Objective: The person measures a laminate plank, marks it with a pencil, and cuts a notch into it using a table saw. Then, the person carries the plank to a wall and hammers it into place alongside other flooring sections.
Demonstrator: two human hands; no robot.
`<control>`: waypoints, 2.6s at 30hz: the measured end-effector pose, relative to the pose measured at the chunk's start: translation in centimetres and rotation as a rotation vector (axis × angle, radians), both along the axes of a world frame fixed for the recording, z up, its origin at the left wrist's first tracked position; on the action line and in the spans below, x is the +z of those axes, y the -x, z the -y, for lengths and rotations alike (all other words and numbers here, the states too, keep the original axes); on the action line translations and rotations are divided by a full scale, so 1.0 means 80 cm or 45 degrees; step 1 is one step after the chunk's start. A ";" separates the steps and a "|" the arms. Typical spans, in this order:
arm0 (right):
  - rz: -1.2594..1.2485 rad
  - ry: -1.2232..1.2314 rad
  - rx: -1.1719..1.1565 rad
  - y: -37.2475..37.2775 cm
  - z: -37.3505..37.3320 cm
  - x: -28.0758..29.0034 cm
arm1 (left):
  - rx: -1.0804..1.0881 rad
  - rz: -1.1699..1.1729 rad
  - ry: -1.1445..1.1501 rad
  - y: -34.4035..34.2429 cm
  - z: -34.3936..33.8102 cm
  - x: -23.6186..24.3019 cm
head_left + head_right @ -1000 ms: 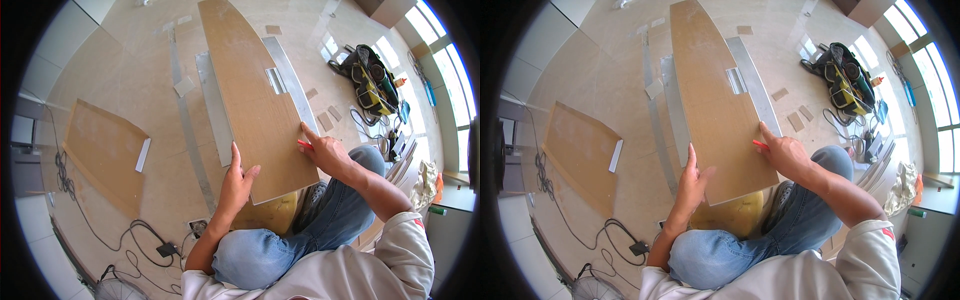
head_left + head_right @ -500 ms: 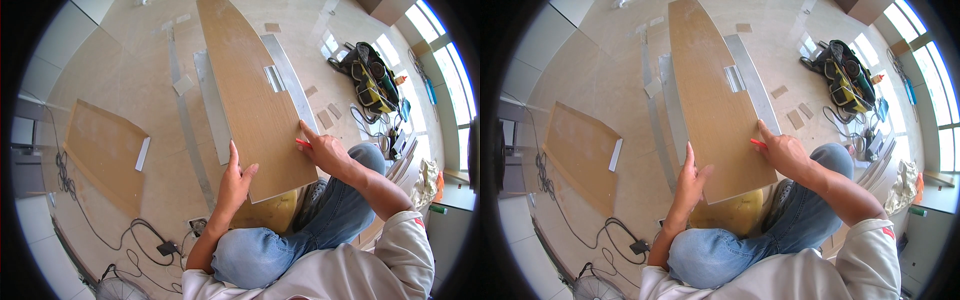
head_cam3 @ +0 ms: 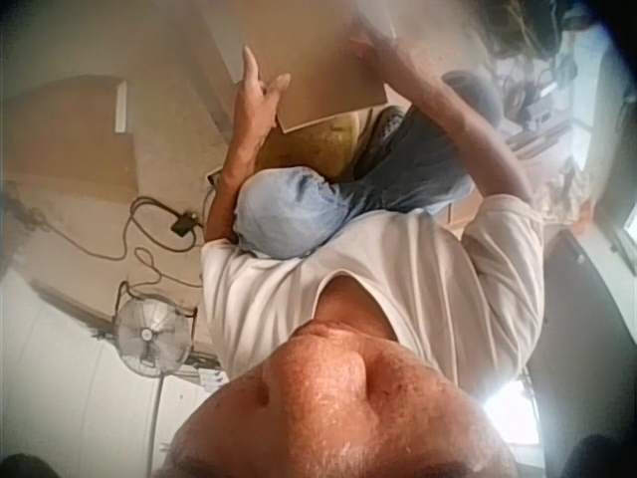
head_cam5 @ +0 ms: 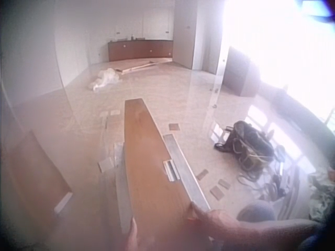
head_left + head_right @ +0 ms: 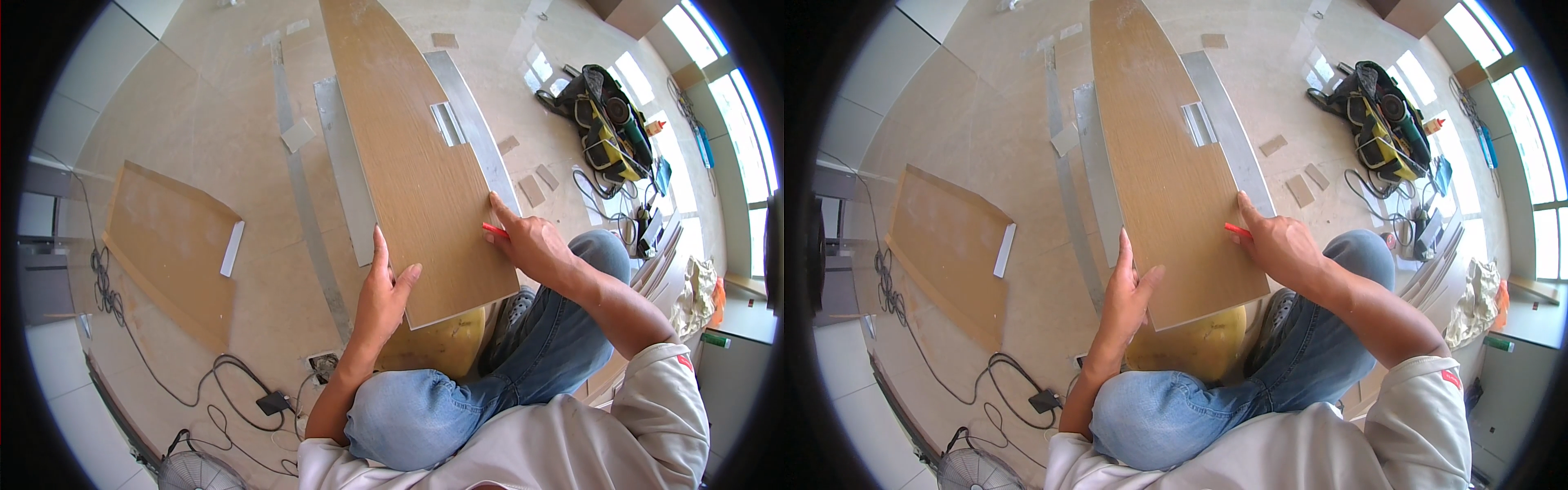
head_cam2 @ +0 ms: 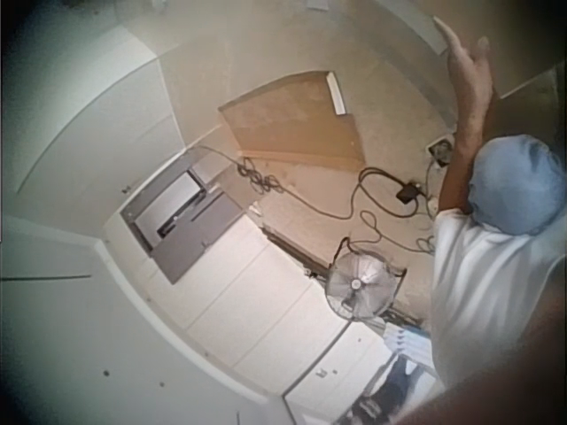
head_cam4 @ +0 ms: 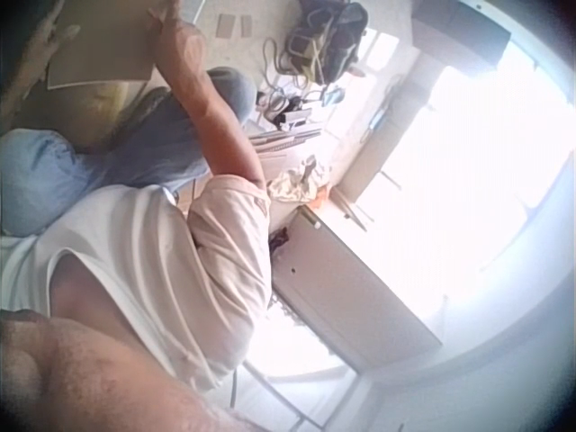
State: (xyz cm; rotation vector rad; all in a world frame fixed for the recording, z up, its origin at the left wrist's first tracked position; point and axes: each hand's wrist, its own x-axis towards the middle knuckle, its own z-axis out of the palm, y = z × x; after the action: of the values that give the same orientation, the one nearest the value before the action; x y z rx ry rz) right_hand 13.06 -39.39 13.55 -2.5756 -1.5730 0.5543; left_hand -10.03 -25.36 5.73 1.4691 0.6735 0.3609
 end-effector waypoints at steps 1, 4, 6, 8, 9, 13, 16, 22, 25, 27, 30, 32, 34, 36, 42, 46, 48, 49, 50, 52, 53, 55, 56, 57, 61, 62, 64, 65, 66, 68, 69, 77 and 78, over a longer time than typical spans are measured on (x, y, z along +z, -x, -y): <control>0.000 0.006 -0.003 -0.001 0.001 -0.001 | -0.002 0.000 0.003 -0.002 0.000 0.004; -0.001 0.008 -0.007 -0.003 0.003 -0.003 | -0.022 -0.101 0.054 -0.005 0.000 0.018; -0.003 0.002 -0.005 -0.002 0.002 -0.002 | -0.026 -0.124 0.037 -0.004 0.000 0.019; 0.000 0.073 -0.044 0.001 -0.003 0.005 | -0.009 -0.089 0.043 -0.003 0.001 0.012; -0.001 0.073 -0.043 0.002 -0.003 0.006 | 0.007 -0.053 0.050 -0.003 0.001 0.010; -0.023 0.098 -0.053 0.001 -0.003 0.005 | -0.005 -0.089 0.034 -0.004 0.001 0.015; -0.020 0.098 -0.048 0.000 -0.003 0.005 | -0.021 -0.155 0.042 -0.005 -0.001 0.026; -0.029 0.061 -0.037 0.000 -0.003 0.005 | 0.006 -0.073 0.020 -0.003 0.000 0.013; -0.068 0.021 -0.048 -0.002 -0.002 0.010 | 0.012 -0.116 0.148 -0.005 0.000 0.032; -0.088 0.032 -0.069 -0.001 -0.002 0.012 | 0.023 -0.048 0.180 -0.007 0.000 0.036; -0.105 0.033 -0.124 -0.003 -0.001 0.012 | 0.013 -0.124 0.161 -0.007 -0.002 0.043; -0.108 -0.002 -0.101 -0.004 -0.001 0.011 | 0.013 -0.163 0.153 -0.007 -0.003 0.046; -0.101 -0.004 -0.098 -0.005 -0.002 0.010 | 0.013 -0.175 0.153 -0.008 -0.004 0.045; -0.090 -0.005 -0.097 -0.006 -0.002 0.008 | 0.021 -0.192 0.145 -0.009 -0.004 0.041; -0.056 0.046 -0.104 -0.005 -0.005 0.009 | 0.096 -0.186 0.146 -0.012 -0.001 0.039; -0.046 0.092 -0.103 -0.003 -0.007 0.011 | 0.039 -0.191 0.152 -0.011 -0.005 0.036; -0.043 0.106 -0.101 -0.002 -0.008 0.010 | 0.030 -0.215 0.136 -0.009 -0.005 0.034; -0.038 0.088 -0.086 -0.003 -0.007 0.009 | 0.028 -0.217 0.137 -0.008 -0.006 0.033; -0.034 0.070 -0.070 -0.003 -0.007 0.008 | 0.021 -0.233 0.124 -0.008 -0.006 0.032; -0.024 0.065 -0.055 -0.003 -0.007 0.007 | 0.013 -0.252 0.112 -0.008 -0.006 0.031; -0.012 0.058 -0.038 -0.004 -0.007 0.006 | 0.015 -0.248 0.109 -0.009 -0.006 0.031; -0.006 0.051 -0.030 -0.005 -0.006 0.004 | 0.017 -0.246 0.106 -0.009 -0.006 0.031; 0.001 0.044 -0.020 -0.005 -0.006 0.004 | 0.023 -0.242 0.105 -0.010 -0.006 0.030; 0.000 0.044 -0.021 -0.005 -0.006 0.003 | 0.028 -0.238 0.103 -0.010 -0.005 0.029; 0.016 0.031 -0.015 -0.004 -0.006 0.002 | 0.031 -0.189 0.050 -0.008 -0.005 0.019; 0.015 0.029 -0.015 -0.004 -0.006 0.002 | 0.025 -0.205 0.041 -0.008 -0.005 0.020; 0.023 0.031 -0.010 -0.004 -0.006 0.001 | 0.019 -0.220 0.031 -0.009 -0.006 0.022; 0.031 0.032 -0.004 -0.004 -0.006 0.000 | 0.011 -0.250 0.023 -0.008 -0.006 0.023; 0.031 0.032 -0.005 -0.004 -0.005 -0.001 | 0.004 -0.279 0.016 -0.008 -0.007 0.024; 0.059 0.017 0.025 -0.004 -0.004 -0.004 | 0.018 -0.243 -0.011 -0.007 -0.005 0.017; 0.060 0.015 0.025 -0.005 -0.004 -0.005 | 0.033 -0.208 -0.036 -0.006 -0.005 0.015; 0.062 -0.004 0.040 -0.007 -0.003 -0.008 | 0.037 -0.298 0.028 -0.011 -0.004 0.032; 0.062 -0.004 0.039 -0.007 -0.003 -0.008 | 0.061 -0.288 0.038 -0.012 -0.004 0.032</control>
State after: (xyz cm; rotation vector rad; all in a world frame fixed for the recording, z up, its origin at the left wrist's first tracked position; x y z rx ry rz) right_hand 13.59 -39.18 12.90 -2.5864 -1.6297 0.4948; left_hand -9.11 -25.06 8.30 1.4799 0.8921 0.2220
